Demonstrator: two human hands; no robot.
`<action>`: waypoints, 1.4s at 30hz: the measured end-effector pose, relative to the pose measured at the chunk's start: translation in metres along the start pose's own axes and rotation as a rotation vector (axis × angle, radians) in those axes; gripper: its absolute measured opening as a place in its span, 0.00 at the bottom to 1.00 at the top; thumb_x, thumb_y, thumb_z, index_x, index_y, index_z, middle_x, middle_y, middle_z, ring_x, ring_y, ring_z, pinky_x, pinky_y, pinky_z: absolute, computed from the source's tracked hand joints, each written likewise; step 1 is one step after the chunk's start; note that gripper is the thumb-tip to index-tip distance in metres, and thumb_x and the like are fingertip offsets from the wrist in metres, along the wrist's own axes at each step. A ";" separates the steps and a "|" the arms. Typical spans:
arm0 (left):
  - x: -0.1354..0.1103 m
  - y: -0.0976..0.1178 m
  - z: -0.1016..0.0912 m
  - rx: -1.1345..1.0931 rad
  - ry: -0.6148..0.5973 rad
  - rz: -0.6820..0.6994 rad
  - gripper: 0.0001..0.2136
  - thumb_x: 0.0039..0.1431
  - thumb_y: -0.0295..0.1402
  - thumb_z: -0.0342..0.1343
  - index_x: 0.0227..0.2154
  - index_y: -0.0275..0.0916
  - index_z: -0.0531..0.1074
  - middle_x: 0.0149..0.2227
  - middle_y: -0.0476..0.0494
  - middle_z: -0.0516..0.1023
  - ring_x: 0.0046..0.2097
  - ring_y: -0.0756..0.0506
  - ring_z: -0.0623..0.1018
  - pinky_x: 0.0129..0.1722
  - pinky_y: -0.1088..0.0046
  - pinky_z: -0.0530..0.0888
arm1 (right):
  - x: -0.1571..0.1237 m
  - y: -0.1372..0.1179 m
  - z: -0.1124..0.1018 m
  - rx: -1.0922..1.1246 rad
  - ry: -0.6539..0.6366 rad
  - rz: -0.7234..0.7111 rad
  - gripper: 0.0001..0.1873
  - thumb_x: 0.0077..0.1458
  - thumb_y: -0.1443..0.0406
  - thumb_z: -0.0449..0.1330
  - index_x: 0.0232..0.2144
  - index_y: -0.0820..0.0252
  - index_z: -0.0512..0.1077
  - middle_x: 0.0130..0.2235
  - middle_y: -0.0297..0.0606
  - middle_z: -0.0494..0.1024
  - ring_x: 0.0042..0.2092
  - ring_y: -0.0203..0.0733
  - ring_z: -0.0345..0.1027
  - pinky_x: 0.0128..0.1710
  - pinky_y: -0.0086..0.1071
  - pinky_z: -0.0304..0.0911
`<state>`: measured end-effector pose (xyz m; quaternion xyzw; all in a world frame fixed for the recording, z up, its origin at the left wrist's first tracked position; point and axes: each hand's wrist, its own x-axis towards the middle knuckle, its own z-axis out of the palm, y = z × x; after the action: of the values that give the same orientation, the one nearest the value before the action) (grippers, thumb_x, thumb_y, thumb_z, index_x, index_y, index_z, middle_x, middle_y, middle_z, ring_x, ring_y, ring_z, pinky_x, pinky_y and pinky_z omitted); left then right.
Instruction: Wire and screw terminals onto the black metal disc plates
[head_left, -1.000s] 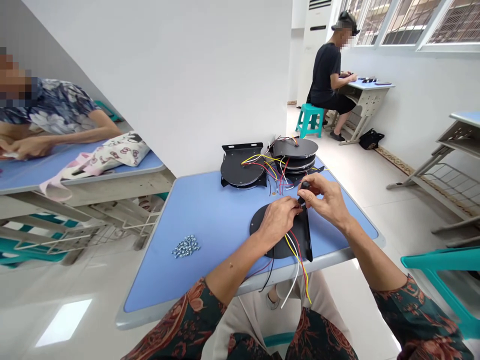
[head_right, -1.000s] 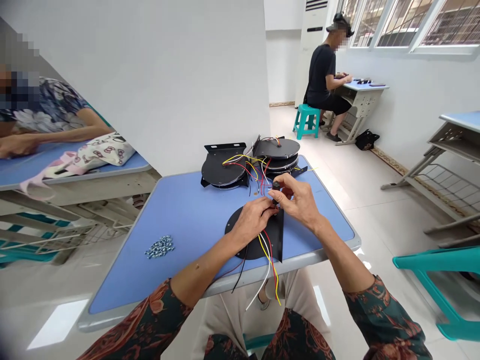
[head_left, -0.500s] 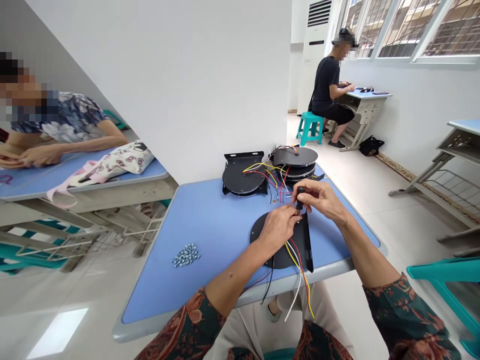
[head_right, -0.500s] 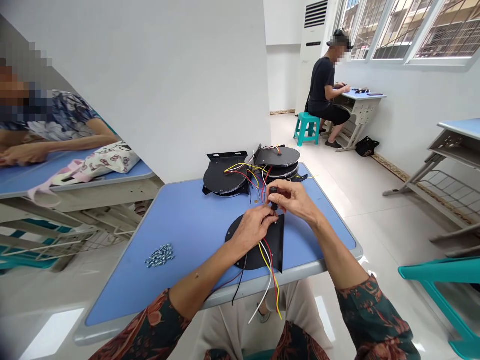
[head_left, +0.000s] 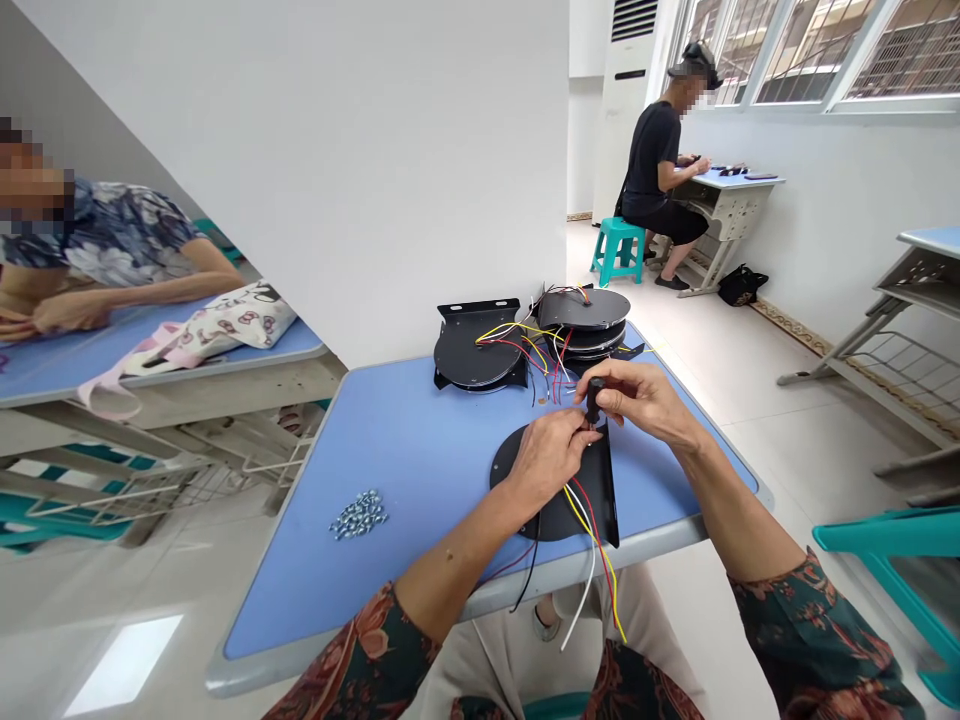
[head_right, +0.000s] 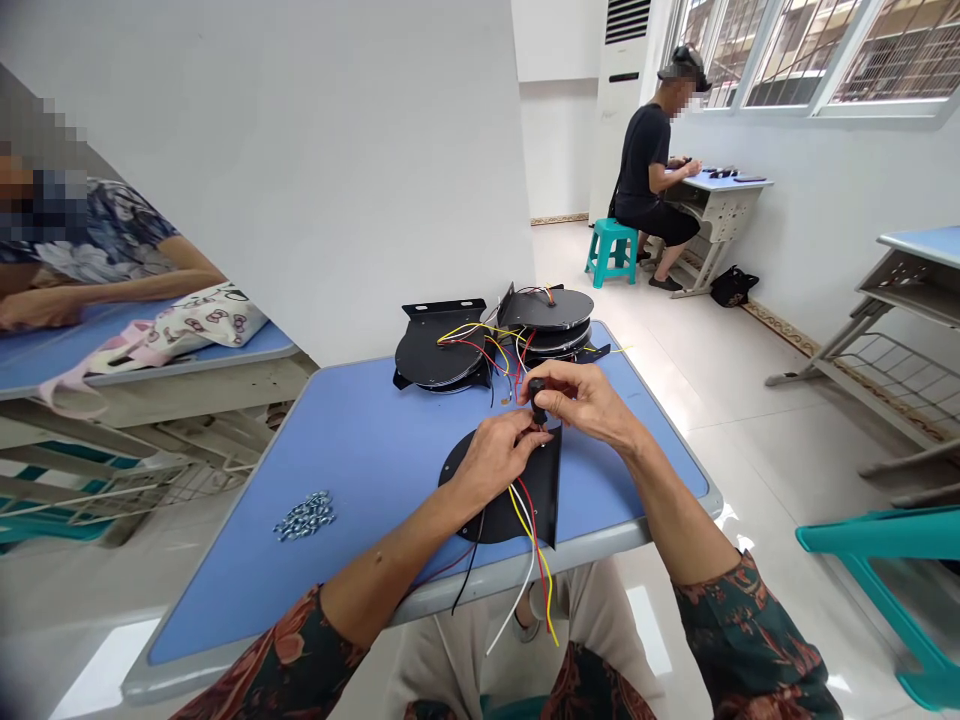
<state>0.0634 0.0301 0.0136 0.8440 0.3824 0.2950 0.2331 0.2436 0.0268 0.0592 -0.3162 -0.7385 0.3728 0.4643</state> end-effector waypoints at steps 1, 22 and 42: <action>0.000 0.000 0.000 -0.004 0.004 -0.004 0.05 0.64 0.28 0.60 0.31 0.38 0.76 0.35 0.46 0.83 0.38 0.44 0.81 0.40 0.70 0.73 | 0.000 0.001 0.000 -0.047 0.040 -0.002 0.18 0.62 0.51 0.63 0.38 0.62 0.76 0.34 0.36 0.78 0.26 0.30 0.62 0.24 0.26 0.60; 0.001 -0.002 0.001 -0.123 0.018 -0.038 0.06 0.62 0.26 0.61 0.29 0.38 0.74 0.32 0.48 0.82 0.35 0.46 0.80 0.38 0.72 0.72 | -0.001 0.001 0.006 -0.047 0.197 0.003 0.19 0.54 0.52 0.70 0.35 0.60 0.73 0.31 0.32 0.75 0.23 0.28 0.58 0.21 0.25 0.58; 0.000 0.000 -0.001 -0.082 0.011 -0.022 0.09 0.63 0.26 0.60 0.26 0.38 0.74 0.30 0.48 0.81 0.32 0.47 0.78 0.35 0.72 0.70 | -0.001 -0.001 -0.002 0.113 -0.019 0.012 0.19 0.64 0.51 0.61 0.42 0.62 0.75 0.35 0.37 0.79 0.23 0.28 0.60 0.19 0.25 0.57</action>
<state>0.0632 0.0303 0.0143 0.8279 0.3803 0.3125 0.2689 0.2461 0.0254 0.0603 -0.2902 -0.7189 0.4196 0.4722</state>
